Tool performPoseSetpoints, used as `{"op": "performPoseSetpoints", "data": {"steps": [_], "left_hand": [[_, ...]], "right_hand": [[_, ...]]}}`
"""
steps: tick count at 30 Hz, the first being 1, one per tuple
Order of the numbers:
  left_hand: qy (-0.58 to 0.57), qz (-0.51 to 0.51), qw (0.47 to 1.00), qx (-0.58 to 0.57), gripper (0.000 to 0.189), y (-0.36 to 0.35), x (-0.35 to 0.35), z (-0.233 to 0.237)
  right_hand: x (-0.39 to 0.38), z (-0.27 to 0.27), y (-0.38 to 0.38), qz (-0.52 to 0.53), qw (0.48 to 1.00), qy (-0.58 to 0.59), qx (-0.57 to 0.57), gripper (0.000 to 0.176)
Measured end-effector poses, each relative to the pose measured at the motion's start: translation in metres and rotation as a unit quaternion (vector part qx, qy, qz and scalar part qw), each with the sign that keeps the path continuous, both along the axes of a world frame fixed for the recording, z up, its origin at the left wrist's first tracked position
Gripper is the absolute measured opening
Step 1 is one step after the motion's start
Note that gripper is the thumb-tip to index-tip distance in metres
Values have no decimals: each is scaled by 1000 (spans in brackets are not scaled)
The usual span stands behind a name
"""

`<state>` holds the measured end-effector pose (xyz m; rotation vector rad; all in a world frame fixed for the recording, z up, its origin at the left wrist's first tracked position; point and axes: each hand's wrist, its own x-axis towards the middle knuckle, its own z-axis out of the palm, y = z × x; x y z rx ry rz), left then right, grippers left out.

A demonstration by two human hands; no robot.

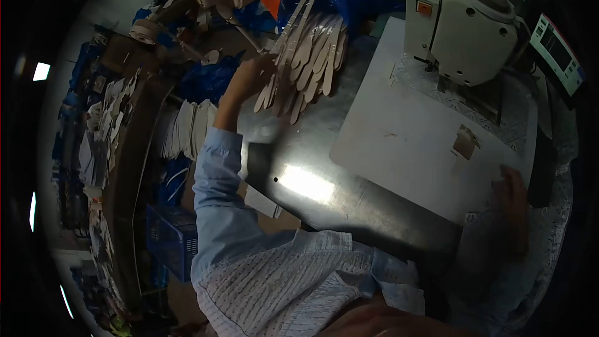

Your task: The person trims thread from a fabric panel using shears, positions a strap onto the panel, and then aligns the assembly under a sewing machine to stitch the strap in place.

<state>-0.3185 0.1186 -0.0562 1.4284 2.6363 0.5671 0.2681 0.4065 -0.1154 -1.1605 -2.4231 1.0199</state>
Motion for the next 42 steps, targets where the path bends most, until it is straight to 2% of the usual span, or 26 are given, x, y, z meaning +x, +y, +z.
{"op": "performPoseSetpoints", "data": {"steps": [4,7,9,10,12,13,15,16,18,19,21,22,24,25,27,29,30,32,33,34,35,37,38,40,41,42], "left_hand": [[50,15,997,56,39,40,-40,-35],[0,55,997,56,41,64,-41,-32],[-33,68,997,35,44,70,-46,-24],[-33,67,996,39,44,71,-45,-19],[-155,66,983,67,46,70,-38,-3],[-155,68,983,67,46,67,-30,2],[-338,16,911,234,51,67,-6,17],[-336,8,912,235,51,69,8,26],[-467,-70,826,307,44,76,43,39],[-473,-83,823,304,44,80,66,46],[-524,-130,764,353,36,84,110,57],[-547,-162,732,372,35,88,122,54],[-560,-179,717,374,34,90,147,53],[-567,-184,706,383,33,90,157,52],[-575,-185,699,383,39,89,168,42],[-425,-41,774,468,50,86,167,32],[-170,-36,825,537,56,89,155,21],[41,-85,762,641,55,92,161,30],[139,-232,727,631,57,95,182,37],[125,-347,785,498,59,93,205,51],[107,-450,815,349,60,93,222,56],[-115,-483,857,136,57,102,249,50],[-117,-486,855,137,57,103,254,43],[-346,-429,832,60,52,103,259,21],[-345,-432,832,57,52,103,263,8],[-377,-421,818,105,53,101,270,-8]], "right_hand": [[-3,-11,-18,55,989,-73,113,38],[-9,0,-26,48,996,-20,77,39],[-9,8,-21,100,978,-80,163,42],[-14,17,-24,100,978,-80,167,42],[-35,44,-41,135,941,-123,285,44],[-46,51,-48,137,941,-122,284,44],[-73,66,-61,196,949,-85,230,46],[-89,71,-68,234,956,-54,170,47],[-124,75,-88,288,956,27,38,51],[-141,76,-101,304,949,79,-31,55],[-165,72,-129,283,937,175,-104,60],[-172,71,-136,270,942,174,-99,60],[-178,71,-144,287,891,291,-198,55],[-173,72,-140,278,894,291,-196,55],[-160,75,-130,241,900,264,-250,36],[-140,80,-120,219,920,247,-213,28],[-130,84,-116,201,935,232,-178,22],[-113,92,-109,187,945,223,-149,20],[-108,96,-108,183,951,215,-125,18],[-105,101,-106,174,953,212,-128,18],[-103,107,-104,177,954,215,-114,17],[-96,107,-102,177,955,217,-102,16],[-91,107,-97,153,956,233,-84,16],[-79,102,-83,125,956,256,-64,18],[-73,97,-71,98,961,252,-51,17],[-71,92,-62,72,966,246,-41,17]]}}
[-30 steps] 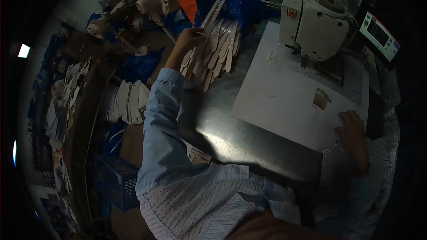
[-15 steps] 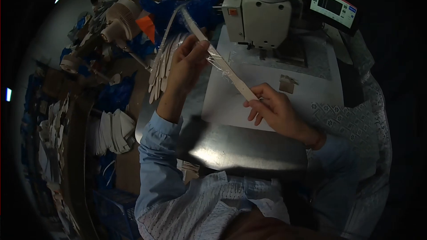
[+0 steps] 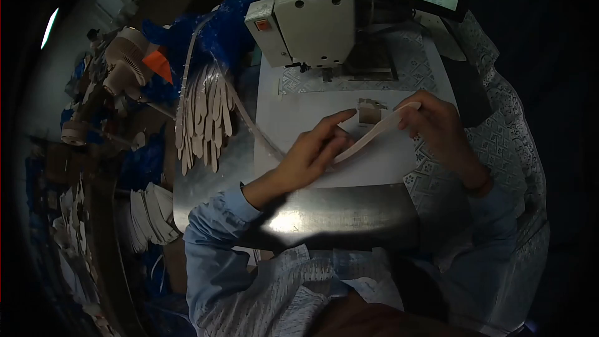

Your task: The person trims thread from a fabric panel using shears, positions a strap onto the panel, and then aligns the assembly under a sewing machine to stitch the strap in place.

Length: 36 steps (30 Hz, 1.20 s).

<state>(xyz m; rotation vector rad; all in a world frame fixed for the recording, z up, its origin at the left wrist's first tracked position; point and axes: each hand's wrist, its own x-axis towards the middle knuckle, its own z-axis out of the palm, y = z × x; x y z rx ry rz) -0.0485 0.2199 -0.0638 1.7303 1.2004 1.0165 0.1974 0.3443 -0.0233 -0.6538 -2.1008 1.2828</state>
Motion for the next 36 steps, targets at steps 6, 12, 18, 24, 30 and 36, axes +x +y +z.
{"op": "performPoseSetpoints", "data": {"steps": [6,12,18,24,30,36], "left_hand": [[254,-2,903,347,47,44,-3,-24],[436,1,832,343,38,85,-14,-47],[454,91,841,280,42,102,-22,-60],[424,115,863,250,42,102,-28,-62],[378,129,882,248,39,107,-34,-62],[301,159,909,241,40,110,-37,-62]], "right_hand": [[-34,-52,51,-6,986,-42,-163,24],[-94,-98,111,-37,986,-54,-154,20],[-137,-121,137,-108,966,-47,228,18],[-122,-116,123,-5,967,-9,254,22],[-117,-120,121,-2,906,-7,422,33],[-117,-127,124,11,919,-25,393,42]]}}
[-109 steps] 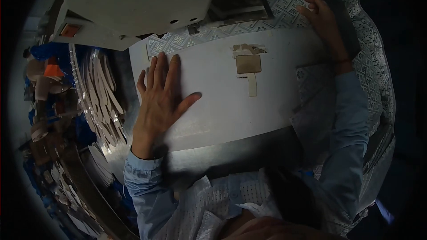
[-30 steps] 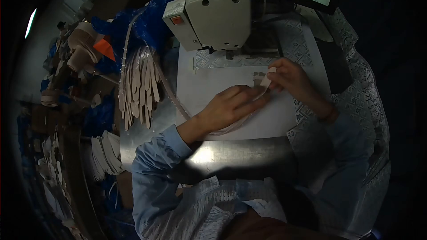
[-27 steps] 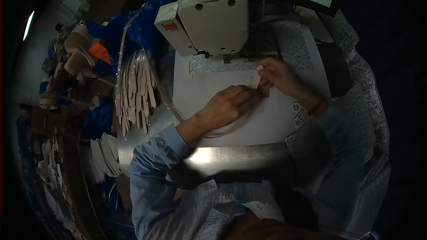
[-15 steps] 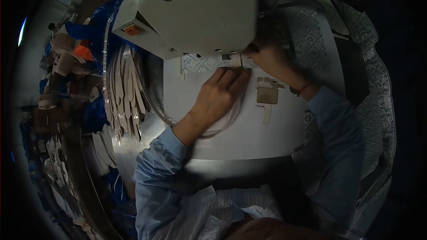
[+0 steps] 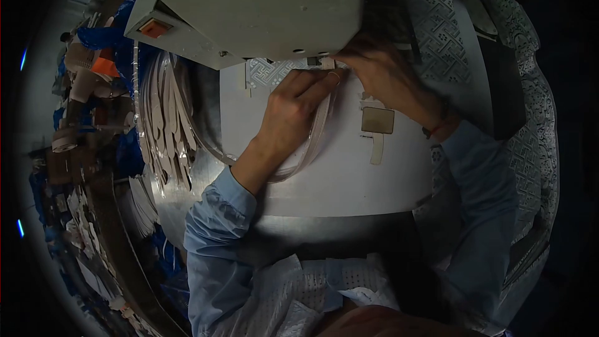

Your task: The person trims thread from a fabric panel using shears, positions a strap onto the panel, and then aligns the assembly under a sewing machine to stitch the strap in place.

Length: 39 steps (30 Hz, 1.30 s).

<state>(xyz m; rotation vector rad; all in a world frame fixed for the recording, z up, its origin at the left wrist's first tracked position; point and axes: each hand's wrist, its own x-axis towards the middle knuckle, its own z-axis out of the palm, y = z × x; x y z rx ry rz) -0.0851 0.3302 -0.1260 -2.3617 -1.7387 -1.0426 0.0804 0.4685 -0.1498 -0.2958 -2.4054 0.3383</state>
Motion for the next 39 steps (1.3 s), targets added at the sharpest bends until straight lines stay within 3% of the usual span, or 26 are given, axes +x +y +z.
{"op": "performPoseSetpoints", "data": {"steps": [5,13,25,28,39], "left_hand": [[-76,22,997,-16,39,2,-3,-10],[-4,5,1000,9,38,3,0,-6],[96,-11,994,43,27,12,-3,-12],[104,-11,993,54,24,19,-7,-14],[108,-7,993,52,23,20,-7,-16]], "right_hand": [[-2,-3,2,-12,1000,23,13,40],[-3,-8,4,-6,1000,30,1,39],[-2,-4,7,-5,995,-15,102,36],[-3,-6,10,-27,993,-26,112,43],[-6,-9,16,12,995,-8,97,35]]}}
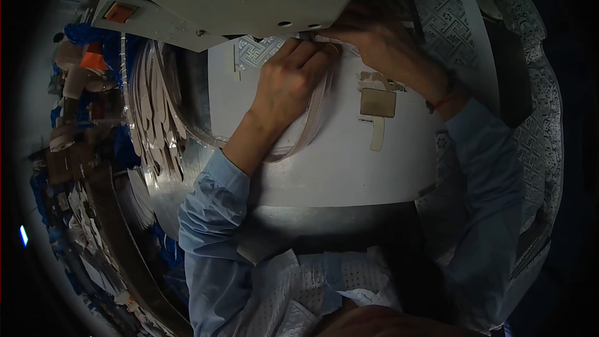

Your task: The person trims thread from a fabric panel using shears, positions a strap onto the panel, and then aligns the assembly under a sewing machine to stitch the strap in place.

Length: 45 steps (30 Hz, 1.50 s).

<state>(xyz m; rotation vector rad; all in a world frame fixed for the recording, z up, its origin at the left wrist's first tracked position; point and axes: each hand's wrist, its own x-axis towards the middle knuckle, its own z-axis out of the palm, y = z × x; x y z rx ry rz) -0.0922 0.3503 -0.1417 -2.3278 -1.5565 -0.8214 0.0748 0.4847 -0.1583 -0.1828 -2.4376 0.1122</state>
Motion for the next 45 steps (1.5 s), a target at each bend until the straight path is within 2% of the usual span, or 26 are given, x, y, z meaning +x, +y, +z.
{"op": "performPoseSetpoints", "data": {"steps": [6,8,10,13,15,16,18,21,24,26,28,33,40,45], "left_hand": [[32,10,999,-35,35,-15,8,4],[34,20,999,-34,39,-22,13,6],[12,59,994,-87,46,-26,18,12],[46,51,995,-70,44,-25,17,9],[42,49,996,-68,43,-26,17,9],[34,50,996,-70,43,-25,16,10],[33,50,996,-70,43,-24,16,11],[30,49,996,-71,41,-26,15,9],[37,50,996,-62,41,-28,15,9],[43,55,996,-58,41,-30,17,10],[23,67,991,-112,42,-33,19,14],[53,70,990,-113,45,-36,20,13],[47,44,991,-119,46,-38,13,13],[42,33,992,-116,45,-37,10,14]], "right_hand": [[-4,12,5,-89,988,-6,128,29],[-5,14,3,-94,986,-25,138,29],[-5,15,3,-97,983,-45,151,30],[-3,11,6,-104,982,-35,157,33],[0,11,13,-33,992,-14,124,29],[1,13,14,-33,991,-12,129,29],[5,11,12,36,997,23,64,23],[5,12,7,81,996,28,6,17],[5,11,8,98,995,25,-7,20],[5,13,5,91,996,16,-10,19],[5,14,2,84,996,8,-14,19],[8,19,-1,65,997,-27,0,18],[8,18,0,70,997,-15,0,21],[9,12,1,68,996,-34,-40,23]]}}
